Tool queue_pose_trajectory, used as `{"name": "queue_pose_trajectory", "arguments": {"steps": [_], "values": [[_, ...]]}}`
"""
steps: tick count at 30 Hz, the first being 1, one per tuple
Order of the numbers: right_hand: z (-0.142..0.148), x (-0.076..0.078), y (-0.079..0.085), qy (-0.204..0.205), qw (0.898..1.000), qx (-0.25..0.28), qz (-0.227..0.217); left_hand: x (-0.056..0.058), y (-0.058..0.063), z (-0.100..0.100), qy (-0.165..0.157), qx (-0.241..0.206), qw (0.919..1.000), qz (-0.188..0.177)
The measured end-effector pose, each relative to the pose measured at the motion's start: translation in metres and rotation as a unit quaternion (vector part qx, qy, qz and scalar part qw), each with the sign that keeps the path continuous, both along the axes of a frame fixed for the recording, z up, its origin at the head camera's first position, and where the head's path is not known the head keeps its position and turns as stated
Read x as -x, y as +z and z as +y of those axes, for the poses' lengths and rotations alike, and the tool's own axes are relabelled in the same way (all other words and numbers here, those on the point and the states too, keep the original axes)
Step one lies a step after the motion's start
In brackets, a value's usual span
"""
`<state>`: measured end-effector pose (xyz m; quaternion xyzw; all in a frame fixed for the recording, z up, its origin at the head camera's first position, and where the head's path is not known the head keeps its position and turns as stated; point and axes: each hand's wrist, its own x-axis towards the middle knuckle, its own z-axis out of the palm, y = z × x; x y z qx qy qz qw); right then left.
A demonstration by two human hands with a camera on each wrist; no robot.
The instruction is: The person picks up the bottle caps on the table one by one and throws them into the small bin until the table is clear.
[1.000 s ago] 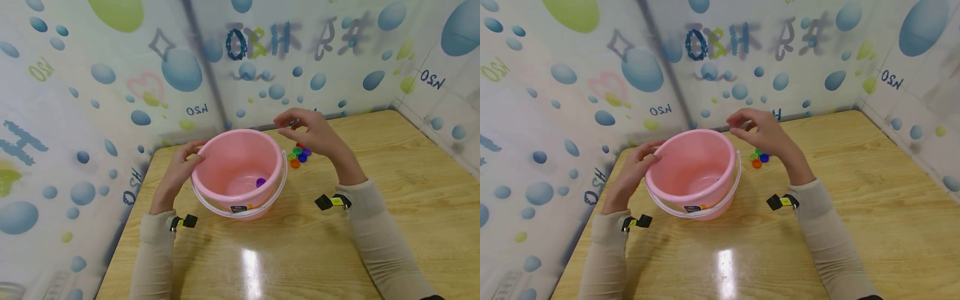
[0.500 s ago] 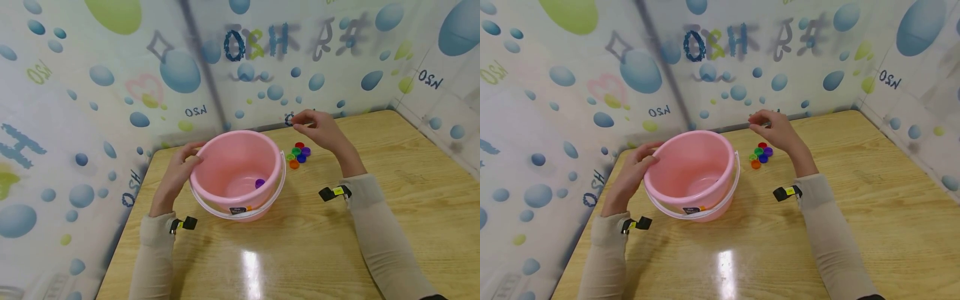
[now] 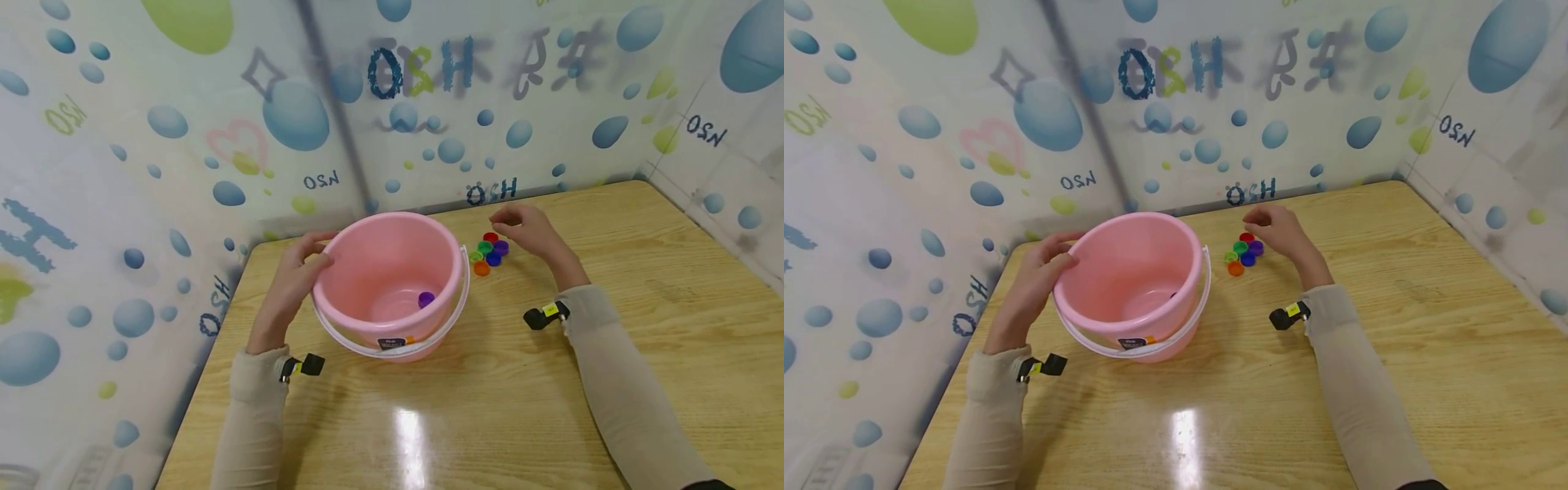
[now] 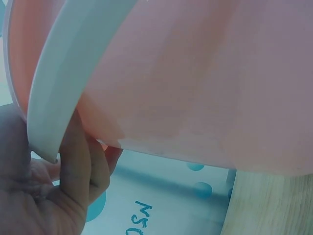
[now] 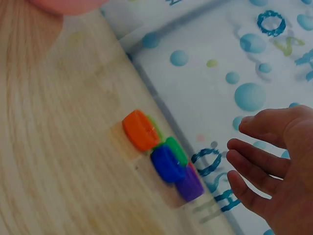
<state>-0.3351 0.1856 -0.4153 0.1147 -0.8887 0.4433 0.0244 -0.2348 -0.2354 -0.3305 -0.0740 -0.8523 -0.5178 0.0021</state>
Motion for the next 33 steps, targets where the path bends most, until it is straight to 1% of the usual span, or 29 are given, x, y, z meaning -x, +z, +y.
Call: {"name": "queue_pose_trajectory", "arguments": {"steps": [6,11,13,16,18,20,23,26,29,33], "values": [[0.006,0.006,-0.017,-0.001,1.0,-0.01,-0.027,-0.001,0.001,0.001,0.0,0.005,1.0,0.005],[0.008,0.008,-0.024,-0.003,0.998,0.0,-0.055,-0.002,0.001,0.004,-0.003,0.005,0.9999,0.015],[0.009,0.009,-0.026,-0.003,0.998,0.0,-0.064,-0.007,0.007,0.008,-0.005,0.007,0.9998,0.015],[0.01,0.009,-0.028,-0.002,0.998,-0.006,-0.068,-0.007,0.009,0.009,-0.003,0.009,0.9999,0.013],[0.011,0.009,-0.029,0.0,0.998,-0.011,-0.069,-0.006,0.008,0.009,0.001,0.013,0.9998,0.014],[0.012,0.008,-0.029,0.005,0.997,-0.013,-0.074,-0.001,0.002,0.006,0.005,0.013,0.9998,0.016],[0.012,0.007,-0.028,0.013,0.997,-0.014,-0.079,0.001,0.0,0.006,0.009,0.017,0.9995,0.024],[0.013,0.006,-0.028,0.033,0.996,-0.015,-0.079,0.001,-0.001,0.006,0.009,0.021,0.9993,0.032],[0.013,0.007,-0.03,0.045,0.996,-0.024,-0.078,0.001,-0.002,0.006,0.01,0.021,0.9992,0.032],[0.013,0.008,-0.033,0.039,0.995,-0.034,-0.081,0.002,-0.003,0.007,0.011,0.017,0.9995,0.026]]}}
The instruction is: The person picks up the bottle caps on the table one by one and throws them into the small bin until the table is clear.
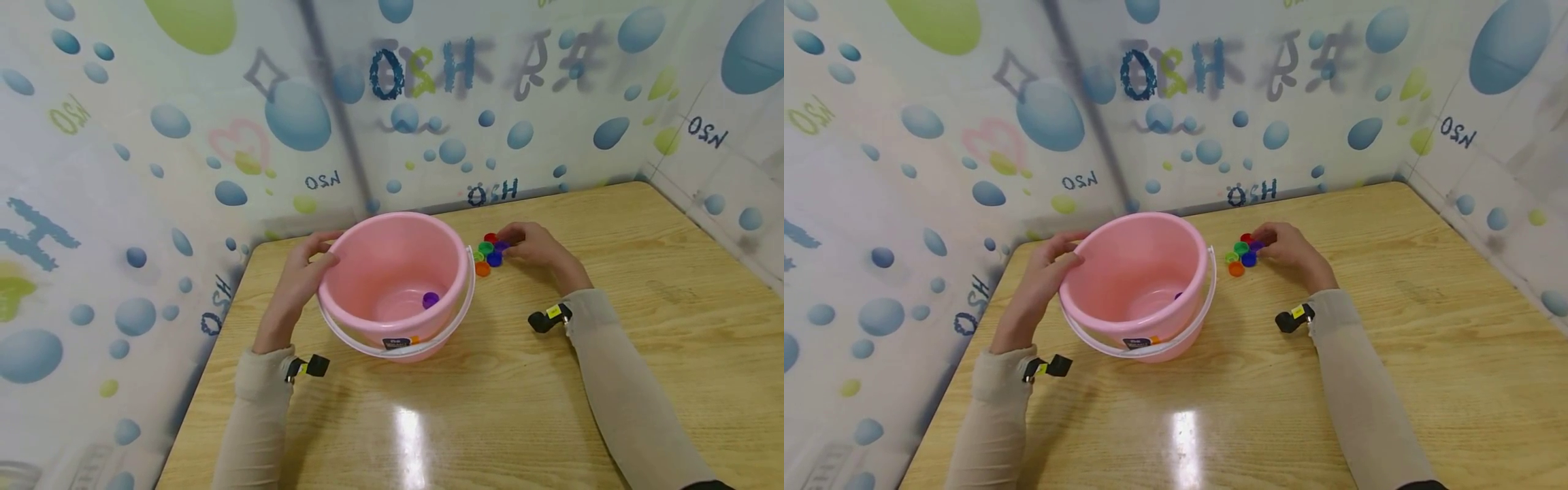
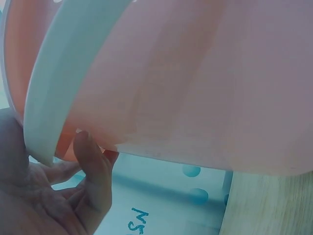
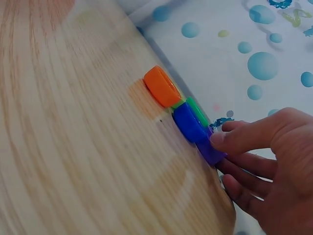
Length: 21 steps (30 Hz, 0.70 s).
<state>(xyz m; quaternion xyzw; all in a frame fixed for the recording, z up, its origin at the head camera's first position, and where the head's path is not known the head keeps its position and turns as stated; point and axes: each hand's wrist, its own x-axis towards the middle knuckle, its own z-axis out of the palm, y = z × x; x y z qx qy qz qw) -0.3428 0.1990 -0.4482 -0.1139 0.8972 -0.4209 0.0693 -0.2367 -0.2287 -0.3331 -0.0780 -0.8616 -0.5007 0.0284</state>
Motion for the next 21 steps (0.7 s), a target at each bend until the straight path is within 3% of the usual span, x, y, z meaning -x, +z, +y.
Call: {"name": "queue_pose_trajectory", "arguments": {"steps": [21], "values": [[-0.0024,0.0043,-0.0054,-0.033,0.999,-0.001,-0.004,0.0016,-0.0017,-0.0012,-0.005,0.005,1.0,0.001]]}}
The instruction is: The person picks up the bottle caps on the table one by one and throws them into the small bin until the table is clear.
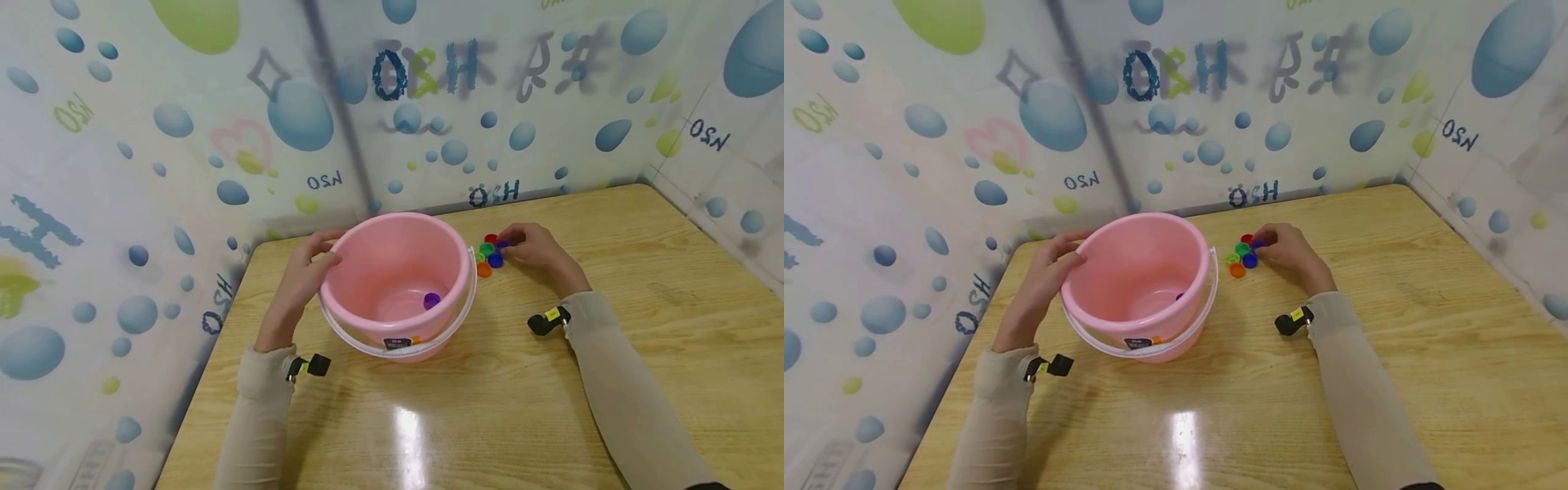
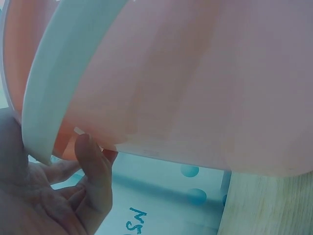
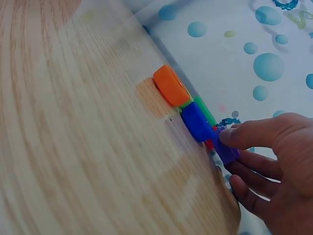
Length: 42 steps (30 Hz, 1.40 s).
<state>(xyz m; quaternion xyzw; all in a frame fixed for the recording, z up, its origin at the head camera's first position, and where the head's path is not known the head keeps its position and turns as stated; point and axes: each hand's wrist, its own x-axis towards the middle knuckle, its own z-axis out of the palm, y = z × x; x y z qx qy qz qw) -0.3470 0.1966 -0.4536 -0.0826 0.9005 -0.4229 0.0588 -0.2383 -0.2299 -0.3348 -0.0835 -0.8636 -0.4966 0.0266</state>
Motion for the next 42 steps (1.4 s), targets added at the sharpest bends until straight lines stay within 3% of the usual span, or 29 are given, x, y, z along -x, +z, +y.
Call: {"name": "queue_pose_trajectory", "arguments": {"steps": [8,13,17,27,42], "values": [[-0.002,-0.001,0.003,-0.015,1.0,-0.006,-0.002,-0.002,0.0,-0.001,-0.002,-0.004,1.0,-0.003],[-0.001,-0.006,0.013,-0.018,1.0,-0.004,0.022,-0.001,0.0,0.0,-0.002,-0.002,1.0,0.002],[-0.002,-0.01,0.027,-0.011,0.998,-0.006,0.063,0.0,0.001,0.0,-0.001,0.001,1.0,0.004],[-0.015,-0.023,0.067,0.009,0.993,-0.006,0.116,0.0,0.0,0.001,0.002,0.0,1.0,-0.002],[-0.037,-0.063,0.127,0.048,0.97,0.022,0.238,0.0,0.0,0.0,-0.001,-0.006,0.9999,-0.008]]}}
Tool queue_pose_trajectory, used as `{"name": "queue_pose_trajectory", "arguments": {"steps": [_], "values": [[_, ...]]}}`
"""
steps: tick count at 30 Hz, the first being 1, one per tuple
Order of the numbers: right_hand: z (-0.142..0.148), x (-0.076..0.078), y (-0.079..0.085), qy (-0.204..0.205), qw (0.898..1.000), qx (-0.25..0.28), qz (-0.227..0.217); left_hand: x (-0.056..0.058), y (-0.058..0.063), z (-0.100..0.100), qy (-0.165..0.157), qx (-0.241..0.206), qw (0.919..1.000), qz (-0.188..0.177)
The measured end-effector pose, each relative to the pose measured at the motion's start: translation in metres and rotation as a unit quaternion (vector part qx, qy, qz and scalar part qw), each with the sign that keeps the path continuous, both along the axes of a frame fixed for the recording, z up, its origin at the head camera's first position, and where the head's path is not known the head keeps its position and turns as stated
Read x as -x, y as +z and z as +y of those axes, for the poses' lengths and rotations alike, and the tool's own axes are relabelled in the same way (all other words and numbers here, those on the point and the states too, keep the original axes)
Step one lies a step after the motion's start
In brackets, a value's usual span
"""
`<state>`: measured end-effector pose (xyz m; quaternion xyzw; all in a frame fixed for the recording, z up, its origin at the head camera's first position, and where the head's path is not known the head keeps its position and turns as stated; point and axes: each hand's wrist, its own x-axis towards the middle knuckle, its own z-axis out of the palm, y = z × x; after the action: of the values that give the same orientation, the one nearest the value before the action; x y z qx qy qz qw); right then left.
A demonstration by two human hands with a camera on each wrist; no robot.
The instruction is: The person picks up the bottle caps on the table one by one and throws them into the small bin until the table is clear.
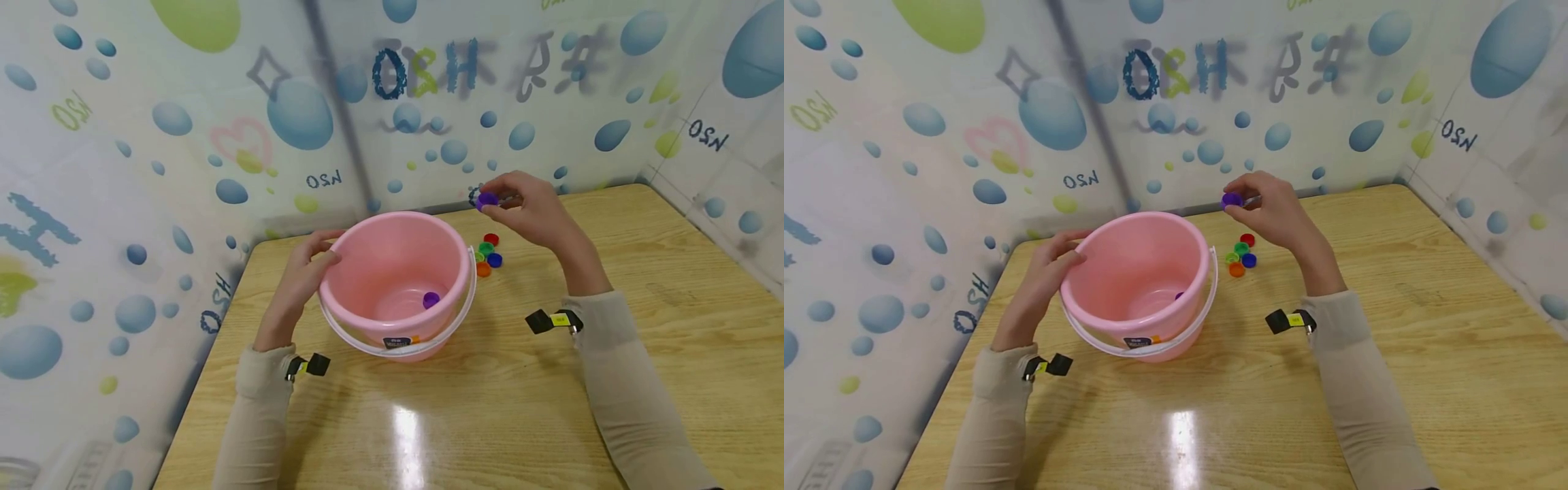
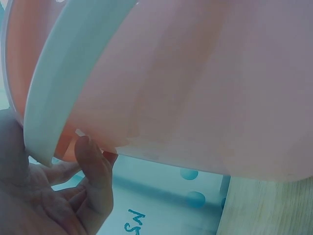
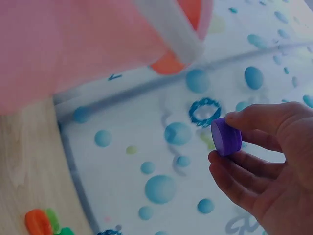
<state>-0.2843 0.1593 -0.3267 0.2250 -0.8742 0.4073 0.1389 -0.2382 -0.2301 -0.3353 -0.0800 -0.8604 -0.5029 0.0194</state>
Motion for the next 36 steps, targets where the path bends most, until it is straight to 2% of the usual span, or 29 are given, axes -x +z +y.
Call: {"name": "queue_pose_trajectory", "arguments": {"steps": [6,12,21,30,36], "values": [[-0.006,-0.017,0.017,0.032,0.997,0.004,0.068,-0.001,0.0,-0.001,0.001,-0.002,1.0,-0.002],[-0.011,-0.031,0.028,0.057,0.993,0.026,0.102,-0.002,0.0,-0.001,0.002,-0.002,1.0,-0.002],[-0.024,-0.047,0.04,0.099,0.982,0.028,0.16,-0.001,0.0,-0.001,0.001,-0.001,1.0,0.002],[-0.036,-0.061,0.047,0.152,0.971,0.025,0.184,0.0,0.0,-0.001,0.0,-0.007,1.0,-0.001],[-0.043,-0.066,0.047,0.186,0.965,0.031,0.181,0.0,0.0,-0.001,-0.002,-0.005,1.0,-0.004]]}}
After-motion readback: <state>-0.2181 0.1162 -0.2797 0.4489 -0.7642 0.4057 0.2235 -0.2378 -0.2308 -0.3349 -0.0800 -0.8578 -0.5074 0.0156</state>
